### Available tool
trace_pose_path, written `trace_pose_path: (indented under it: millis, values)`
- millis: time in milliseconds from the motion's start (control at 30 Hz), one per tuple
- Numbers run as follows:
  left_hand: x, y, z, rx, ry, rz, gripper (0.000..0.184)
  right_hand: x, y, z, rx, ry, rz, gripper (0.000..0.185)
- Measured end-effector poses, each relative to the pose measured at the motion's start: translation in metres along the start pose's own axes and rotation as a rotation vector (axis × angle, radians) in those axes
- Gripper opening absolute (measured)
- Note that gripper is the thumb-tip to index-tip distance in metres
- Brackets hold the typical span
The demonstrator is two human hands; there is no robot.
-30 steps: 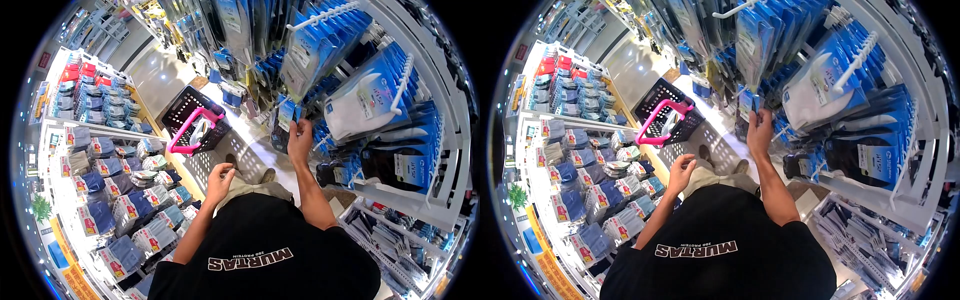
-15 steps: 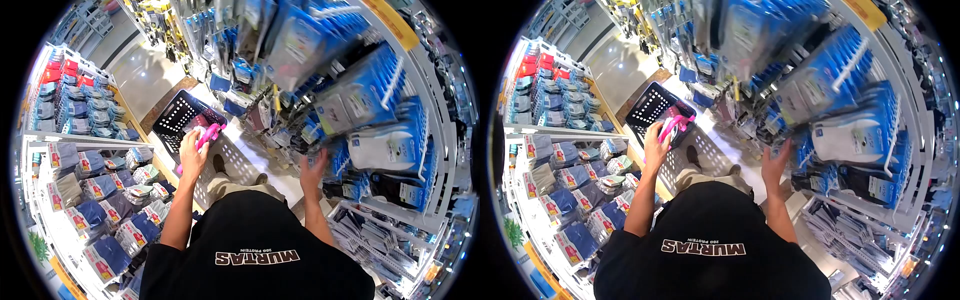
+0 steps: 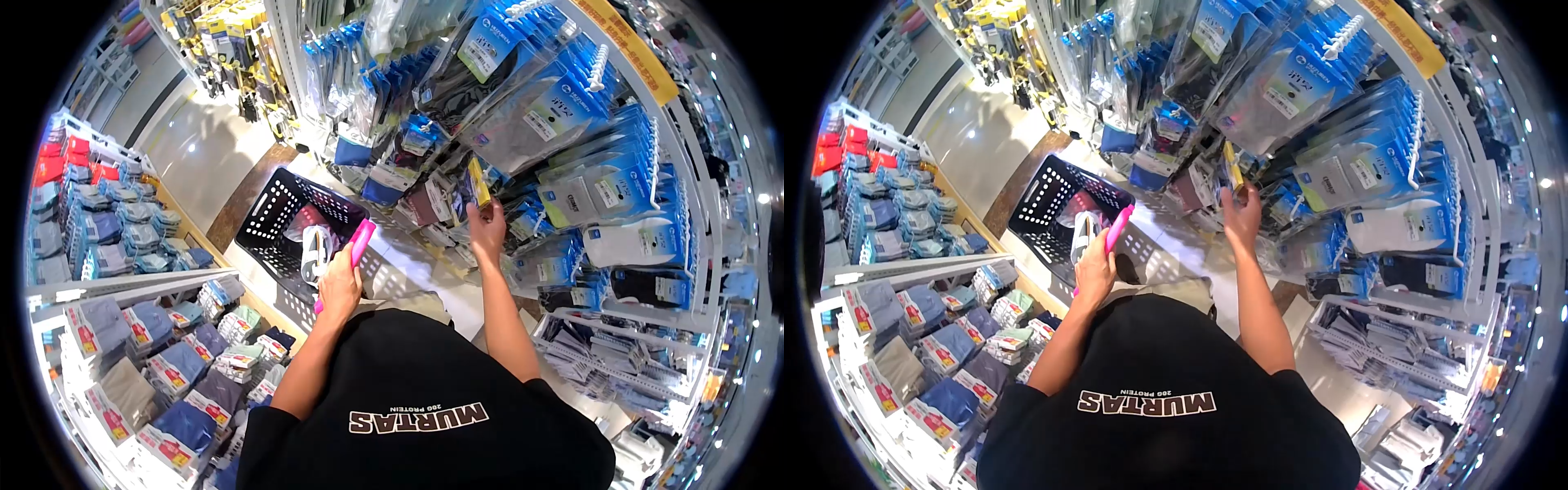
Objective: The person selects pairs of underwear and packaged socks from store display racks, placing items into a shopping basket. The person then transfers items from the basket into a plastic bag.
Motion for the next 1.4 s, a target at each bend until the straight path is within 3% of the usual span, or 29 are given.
trace_pose_path:
  millis: [167, 233, 400, 467, 500, 600, 667, 700, 800, 967, 1100, 1200, 1233, 1267, 1333, 1400]
  values:
    - [0.02, 0.012, -0.016, 0.023, -0.063, -0.007, 0.044, -0.001, 0.001, 0.003, -0.02, -0.113, 0.002, 0.035]
    - [0.017, 0.02, -0.033, -0.109, -0.053, 0.079, 0.041, 0.001, -0.013, -0.002, -0.079, -0.16, -0.051, 0.03]
    - [-0.002, 0.035, -0.06, -0.176, -0.062, 0.207, 0.04, 0.04, -0.051, -0.023, -0.014, 0.142, -0.126, 0.023]
    - [-0.016, 0.042, -0.058, -0.119, -0.23, 0.246, 0.032, 0.067, -0.059, -0.021, 0.008, 0.241, -0.154, 0.026]
    - [-0.021, 0.044, -0.051, -0.061, -0.372, 0.236, 0.031, 0.059, -0.059, -0.02, 0.064, 0.323, -0.047, 0.027]
    - [-0.033, 0.046, -0.027, 0.067, -0.646, 0.2, 0.035, 0.046, -0.063, -0.01, 0.21, 0.597, 0.231, 0.028]
    - [-0.039, 0.037, -0.008, 0.331, -1.108, -0.173, 0.039, 0.05, -0.07, 0.007, 0.258, 0.812, 0.348, 0.026]
    - [-0.04, 0.038, -0.01, 0.355, -1.027, -0.095, 0.038, 0.049, -0.073, 0.01, 0.26, 0.836, 0.393, 0.024]
    - [-0.038, 0.019, -0.009, 0.573, -1.291, -0.319, 0.033, 0.045, -0.079, 0.015, 0.263, 0.886, 0.417, 0.025]
    - [-0.029, 0.012, -0.023, 0.533, -1.182, -0.31, 0.031, 0.036, -0.093, 0.026, 0.308, 0.834, 0.431, 0.028]
    - [-0.045, 0.015, -0.055, 0.487, -0.854, -0.092, 0.036, 0.051, -0.101, 0.043, 0.191, 0.915, 0.538, 0.036]
    - [-0.083, 0.022, -0.084, 0.539, -0.866, 0.378, 0.059, 0.019, -0.11, 0.057, 0.234, 1.05, 0.791, 0.054]
    - [-0.091, 0.022, -0.084, 0.599, -0.844, 0.489, 0.068, 0.031, -0.113, 0.061, 0.336, 1.199, 0.903, 0.06]
    - [-0.1, 0.021, -0.083, 0.664, -0.803, 0.559, 0.068, 0.009, -0.111, 0.066, 0.682, 1.435, 0.78, 0.056]
    - [-0.111, 0.014, -0.075, 0.643, -0.675, 0.687, 0.067, 0.006, -0.111, 0.084, 0.987, 1.7, 0.731, 0.059]
    - [-0.116, 0.014, -0.073, 0.594, -0.645, 0.736, 0.066, 0.004, -0.109, 0.084, 1.065, 1.749, 0.734, 0.06]
Point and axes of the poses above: each hand's wrist, its own y-axis towards the middle knuckle, its own z-axis out of the palm, x = y × z, the point moved 4 cm from there along y, towards the middle knuckle, and after that the axes turned 5 degrees about z, right-handed, at the moved point
